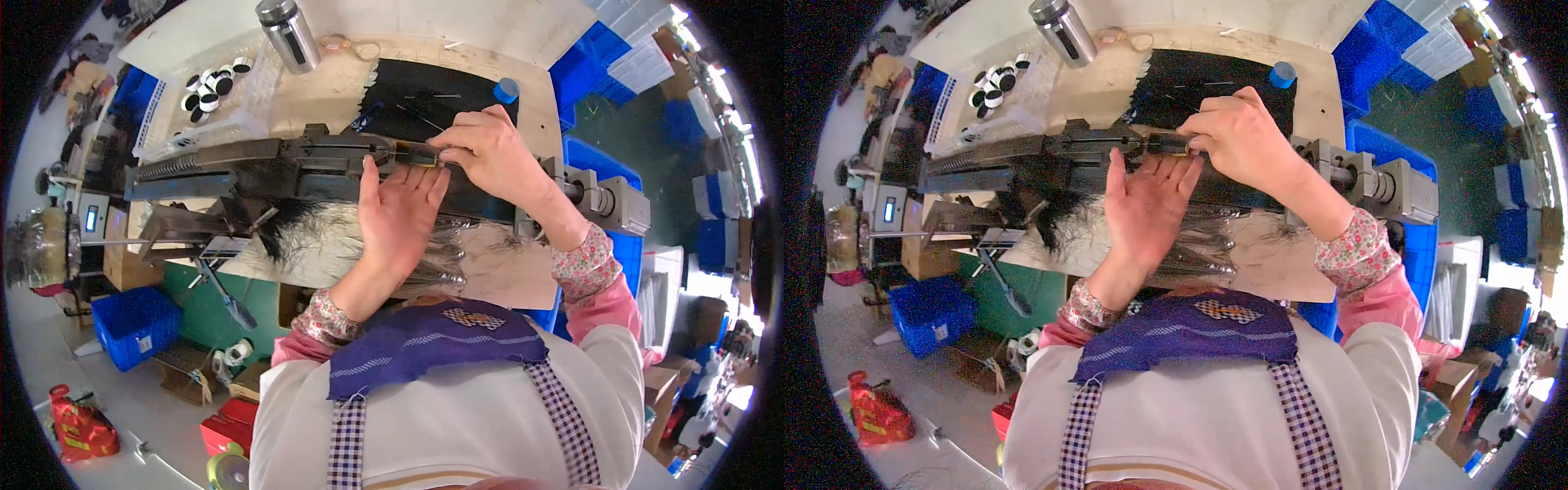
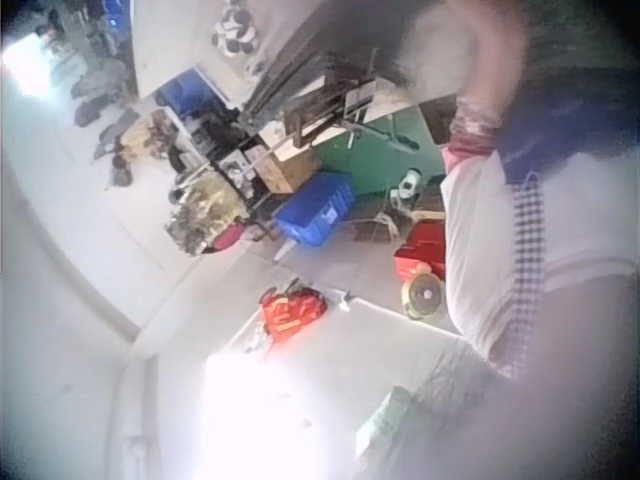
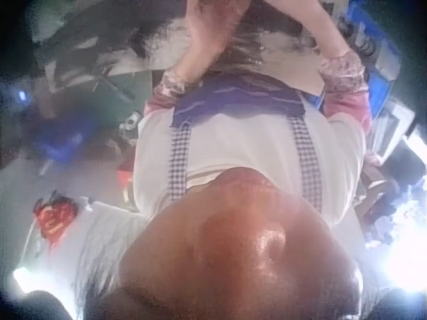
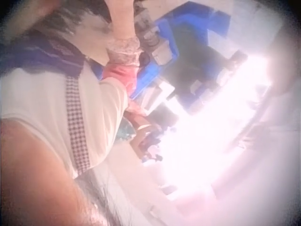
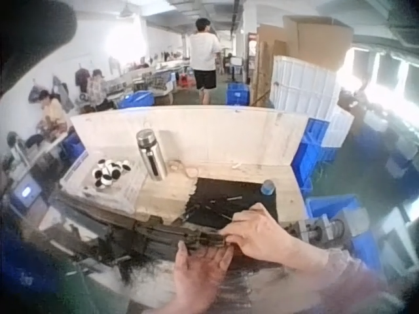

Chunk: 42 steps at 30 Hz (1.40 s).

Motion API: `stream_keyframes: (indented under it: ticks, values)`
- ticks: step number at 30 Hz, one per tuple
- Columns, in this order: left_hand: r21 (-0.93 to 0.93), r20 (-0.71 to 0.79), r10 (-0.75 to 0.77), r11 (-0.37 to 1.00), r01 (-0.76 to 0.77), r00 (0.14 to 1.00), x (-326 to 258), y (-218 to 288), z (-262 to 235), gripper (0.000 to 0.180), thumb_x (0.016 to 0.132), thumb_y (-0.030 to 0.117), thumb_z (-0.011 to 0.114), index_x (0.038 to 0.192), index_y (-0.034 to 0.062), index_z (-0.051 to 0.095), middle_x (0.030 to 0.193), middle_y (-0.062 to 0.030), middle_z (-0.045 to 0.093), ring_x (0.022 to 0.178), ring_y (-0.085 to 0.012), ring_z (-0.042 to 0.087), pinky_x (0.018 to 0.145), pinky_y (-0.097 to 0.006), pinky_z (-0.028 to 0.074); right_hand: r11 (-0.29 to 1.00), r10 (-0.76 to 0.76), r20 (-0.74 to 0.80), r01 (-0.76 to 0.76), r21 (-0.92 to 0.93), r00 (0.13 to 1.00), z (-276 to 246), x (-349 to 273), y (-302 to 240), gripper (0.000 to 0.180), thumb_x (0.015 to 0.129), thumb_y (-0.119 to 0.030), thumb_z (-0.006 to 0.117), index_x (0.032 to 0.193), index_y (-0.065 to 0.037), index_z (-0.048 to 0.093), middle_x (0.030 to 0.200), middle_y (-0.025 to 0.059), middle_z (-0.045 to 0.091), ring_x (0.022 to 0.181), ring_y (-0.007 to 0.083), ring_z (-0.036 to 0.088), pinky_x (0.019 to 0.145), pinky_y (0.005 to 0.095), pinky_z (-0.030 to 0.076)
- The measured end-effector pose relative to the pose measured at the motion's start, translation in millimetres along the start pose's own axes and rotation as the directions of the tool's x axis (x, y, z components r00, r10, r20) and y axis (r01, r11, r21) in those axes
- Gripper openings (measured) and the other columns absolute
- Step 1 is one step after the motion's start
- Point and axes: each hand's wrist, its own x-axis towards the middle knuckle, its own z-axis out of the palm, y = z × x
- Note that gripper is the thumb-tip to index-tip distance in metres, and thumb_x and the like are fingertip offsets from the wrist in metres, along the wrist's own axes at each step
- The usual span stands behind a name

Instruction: The person is assembling and measuring small industrial brushes using a jig and a ruler.

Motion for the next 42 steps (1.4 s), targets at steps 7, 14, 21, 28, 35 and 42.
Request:
stream_keyframes:
  ticks: [7, 14, 21, 28, 35, 42]
  values:
    - [-0.054, -0.062, -0.004, 0.999, 0.001, 0.998, 0, -1, -4, 0.062, 0.095, 0.054, 0.035, 0.112, -0.0054, 0.046, 0.12, -0.0157, 0.05, 0.121, -0.0299, 0.043, 0.111, -0.041, 0.029, 0.984, -0.128, -0.105, 0.114, -0.134, 0.986, 14, -8, -22, 0.01, 0.072, -0.01, 0.064, 0.08, -0.016, 0.068, 0.071, 0.0006, 0.053, 0.072, 0.0175, 0.057, 0.078, 0.0344, 0.038]
    - [0.075, -0.031, 0.045, 0.996, -0.043, 0.998, -2, 4, -2, 0.068, 0.095, 0.055, 0.032, 0.122, -0.0063, 0.041, 0.128, -0.0148, 0.046, 0.126, -0.0262, 0.039, 0.112, -0.04, 0.025, 0.976, 0.111, 0.041, -0.117, 0.184, 0.993, 4, 11, 0, 0.014, 0.074, -0.011, 0.066, 0.087, -0.01, 0.07, 0.072, 0.0039, 0.058, 0.075, 0.0226, 0.059, 0.081, 0.0353, 0.038]
    - [0.039, -0.1, 0.04, 0.999, -0.036, 0.994, -2, 6, 8, 0.069, 0.095, 0.055, 0.035, 0.12, -0.0088, 0.043, 0.124, -0.0185, 0.048, 0.126, -0.0298, 0.041, 0.113, -0.042, 0.025, 0.995, 0.049, 0.101, -0.058, 0.081, 0.994, 1, 11, 2, 0.015, 0.074, -0.013, 0.066, 0.088, -0.011, 0.071, 0.073, 0.005, 0.059, 0.079, 0.0219, 0.059, 0.081, 0.0358, 0.039]
    - [0.084, -0.045, 0.024, 0.996, -0.02, 0.999, -3, 6, 4, 0.07, 0.095, 0.055, 0.034, 0.119, -0.0101, 0.042, 0.123, -0.0191, 0.048, 0.126, -0.0315, 0.04, 0.114, -0.042, 0.024, 0.996, 0.043, 0.08, -0.049, 0.073, 0.996, 0, 10, 5, 0.014, 0.074, -0.014, 0.067, 0.087, -0.011, 0.071, 0.077, 0.0049, 0.058, 0.082, 0.0213, 0.06, 0.08, 0.0362, 0.04]
    - [0.032, 0.01, -0.007, 0.999, 0.007, 1.0, -1, 10, -5, 0.058, 0.096, 0.053, 0.034, 0.103, -0.0026, 0.048, 0.112, -0.0138, 0.051, 0.117, -0.0278, 0.044, 0.112, -0.041, 0.025, 0.993, -0.064, -0.183, 0.08, 0.082, 0.981, 13, 3, -5, 0.016, 0.079, -0.014, 0.065, 0.093, -0.007, 0.063, 0.082, 0.0101, 0.059, 0.075, 0.0279, 0.061, 0.068, 0.0381, 0.048]
    - [0.091, -0.159, 0.081, 0.994, -0.067, 0.984, -7, 11, 9, 0.054, 0.096, 0.052, 0.034, 0.087, 0.0007, 0.049, 0.099, -0.0114, 0.051, 0.109, -0.028, 0.046, 0.108, -0.042, 0.028, 0.99, 0.074, 0.082, -0.064, -0.124, 0.994, 7, -3, -33, 0.024, 0.077, -0.008, 0.058, 0.097, 0.004, 0.054, 0.068, 0.0208, 0.062, 0.064, 0.0375, 0.065, 0.053, 0.0423, 0.052]
